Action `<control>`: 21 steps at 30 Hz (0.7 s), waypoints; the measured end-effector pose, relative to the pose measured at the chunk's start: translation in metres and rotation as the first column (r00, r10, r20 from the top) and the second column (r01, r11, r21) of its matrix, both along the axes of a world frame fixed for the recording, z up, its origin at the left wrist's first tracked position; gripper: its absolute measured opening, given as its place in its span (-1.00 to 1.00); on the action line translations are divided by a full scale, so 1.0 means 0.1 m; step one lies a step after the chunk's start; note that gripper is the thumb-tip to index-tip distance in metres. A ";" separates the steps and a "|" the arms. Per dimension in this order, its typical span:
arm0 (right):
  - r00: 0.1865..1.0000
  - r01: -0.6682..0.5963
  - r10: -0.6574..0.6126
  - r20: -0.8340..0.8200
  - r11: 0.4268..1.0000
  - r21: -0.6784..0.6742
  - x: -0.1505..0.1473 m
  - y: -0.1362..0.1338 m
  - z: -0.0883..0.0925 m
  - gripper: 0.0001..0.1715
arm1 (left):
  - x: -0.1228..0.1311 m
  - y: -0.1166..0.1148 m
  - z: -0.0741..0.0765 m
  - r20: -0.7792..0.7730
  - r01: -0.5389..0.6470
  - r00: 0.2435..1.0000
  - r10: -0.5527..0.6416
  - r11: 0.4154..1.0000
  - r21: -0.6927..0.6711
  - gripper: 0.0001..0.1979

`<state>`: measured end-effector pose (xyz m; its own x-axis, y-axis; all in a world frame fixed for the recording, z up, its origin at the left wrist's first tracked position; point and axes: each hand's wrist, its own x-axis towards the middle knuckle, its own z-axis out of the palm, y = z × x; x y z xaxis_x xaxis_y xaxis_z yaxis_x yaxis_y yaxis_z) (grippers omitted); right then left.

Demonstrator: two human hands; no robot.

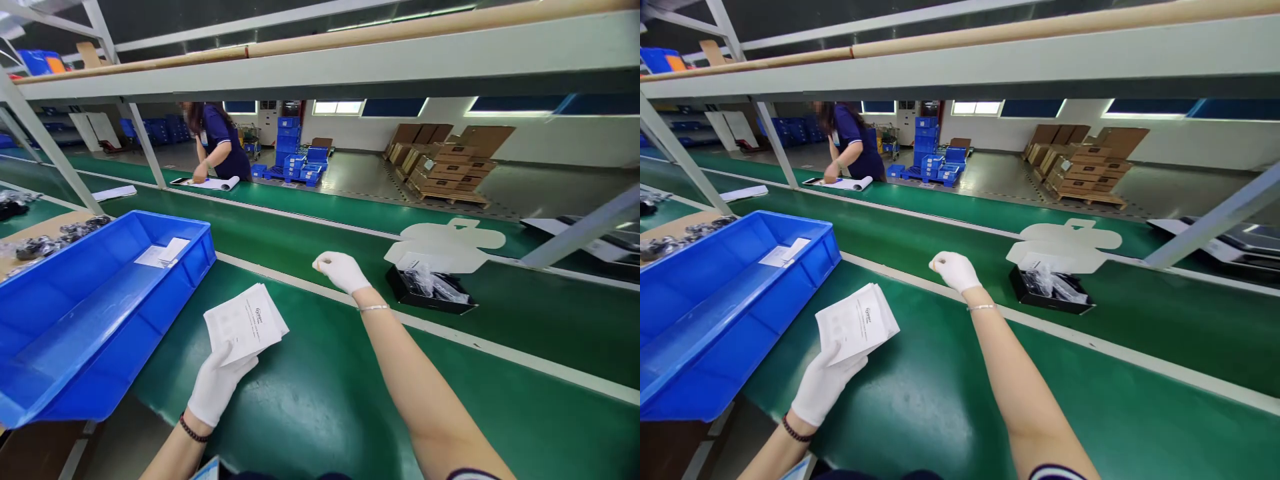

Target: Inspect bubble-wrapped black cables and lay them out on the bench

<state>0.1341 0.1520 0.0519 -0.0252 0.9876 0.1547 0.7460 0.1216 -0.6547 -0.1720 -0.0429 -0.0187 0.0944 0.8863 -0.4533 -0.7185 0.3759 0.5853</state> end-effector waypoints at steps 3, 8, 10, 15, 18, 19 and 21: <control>0.987 0.153 -0.152 0.058 0.988 -0.008 0.27 0.29 0.04 -0.40 | 0.00 -0.04 -0.01 -0.103 0.002 0.995 0.001 1.000 0.031 -0.24; 0.959 0.282 -0.285 0.002 0.948 0.147 0.63 0.44 0.12 -0.18 | 0.01 -0.05 0.06 -0.184 0.020 0.983 0.005 0.991 0.131 -0.27; 0.965 0.252 -0.235 -0.112 0.952 0.172 0.58 0.29 0.04 -0.25 | 0.03 -0.03 0.05 -0.208 -0.019 0.976 0.062 0.979 0.204 -0.27; 0.712 -0.503 0.406 -0.573 0.864 -0.013 -0.11 -0.63 -0.45 0.22 | 0.11 0.09 -0.11 -0.388 0.007 0.905 0.173 0.908 0.420 -0.23; 0.598 -0.574 0.424 -0.680 0.819 0.006 -0.41 -1.16 -0.61 0.42 | 0.19 0.17 -0.12 -0.483 0.124 0.867 0.121 0.887 0.445 -0.24; 0.603 -0.532 0.397 -0.692 0.847 0.022 -0.44 -1.27 -0.63 0.40 | 0.22 0.19 -0.09 -0.504 0.157 0.857 0.107 0.878 0.453 -0.25; 0.630 -0.436 0.356 -0.690 0.898 0.065 -0.38 -1.40 -0.64 0.33 | 0.29 0.25 0.01 -0.560 0.259 0.827 0.051 0.850 0.459 -0.28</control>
